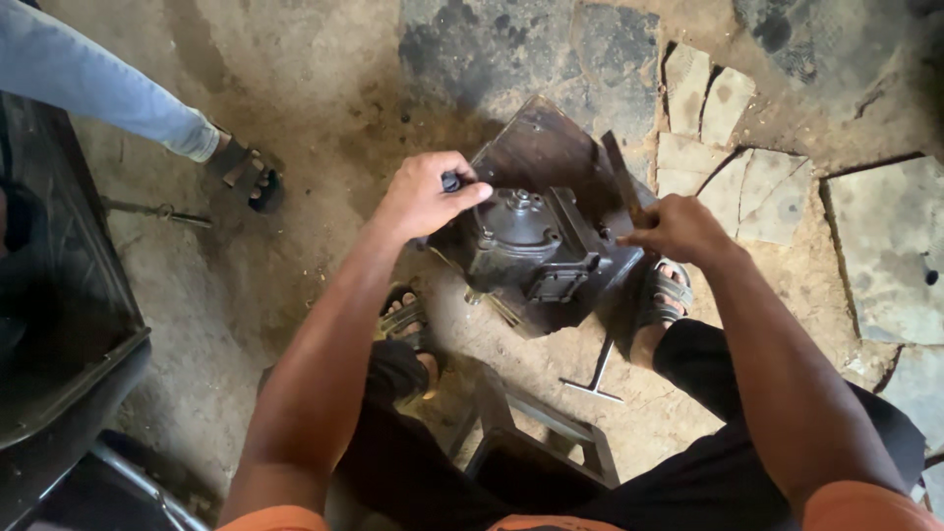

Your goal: The person disassembles a mechanical engine part on a small stool. They use a T-handle wrench to loosen and remove bolts, then use a flathead screwdriver to pry off a circular cover. The person removes the cover and wipes the interior of the part with a cloth.

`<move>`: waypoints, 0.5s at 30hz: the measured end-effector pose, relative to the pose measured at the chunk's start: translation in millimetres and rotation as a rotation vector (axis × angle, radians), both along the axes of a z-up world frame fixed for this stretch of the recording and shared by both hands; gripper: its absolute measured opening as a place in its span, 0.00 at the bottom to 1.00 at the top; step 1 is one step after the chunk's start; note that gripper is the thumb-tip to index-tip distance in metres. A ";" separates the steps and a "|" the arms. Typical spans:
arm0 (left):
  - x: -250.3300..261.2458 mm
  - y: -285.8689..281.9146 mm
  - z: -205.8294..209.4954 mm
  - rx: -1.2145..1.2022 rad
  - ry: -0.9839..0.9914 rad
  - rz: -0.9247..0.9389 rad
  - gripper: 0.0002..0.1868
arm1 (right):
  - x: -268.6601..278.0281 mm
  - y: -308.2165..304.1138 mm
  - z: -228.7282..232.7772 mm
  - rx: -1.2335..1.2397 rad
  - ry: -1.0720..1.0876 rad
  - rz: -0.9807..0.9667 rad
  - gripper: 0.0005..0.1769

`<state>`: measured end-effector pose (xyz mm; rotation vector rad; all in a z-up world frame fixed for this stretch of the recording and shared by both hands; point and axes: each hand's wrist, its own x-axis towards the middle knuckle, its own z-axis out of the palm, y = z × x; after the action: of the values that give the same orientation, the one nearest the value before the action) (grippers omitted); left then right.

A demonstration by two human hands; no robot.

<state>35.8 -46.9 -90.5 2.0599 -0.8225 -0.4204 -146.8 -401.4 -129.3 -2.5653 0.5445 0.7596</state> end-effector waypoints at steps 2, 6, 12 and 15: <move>-1.1 8.1 -8.5 -0.073 0.039 -0.060 0.16 | -11.9 -0.6 -9.3 0.023 -0.006 0.013 0.25; 1.0 10.0 -9.0 -0.067 0.140 -0.055 0.13 | -28.6 -4.8 -24.6 0.156 0.009 -0.065 0.26; -5.0 -7.1 7.7 0.106 0.079 0.147 0.15 | -29.2 2.3 -46.3 0.043 -0.108 -0.053 0.23; -10.3 -8.3 2.5 -0.060 0.075 0.077 0.15 | -21.1 12.6 -31.0 -0.032 -0.144 -0.052 0.23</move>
<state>25.5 -55.1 -88.0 2.0009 -0.7003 -0.4222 -168.0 -388.7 -160.3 -2.5992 0.5783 0.5479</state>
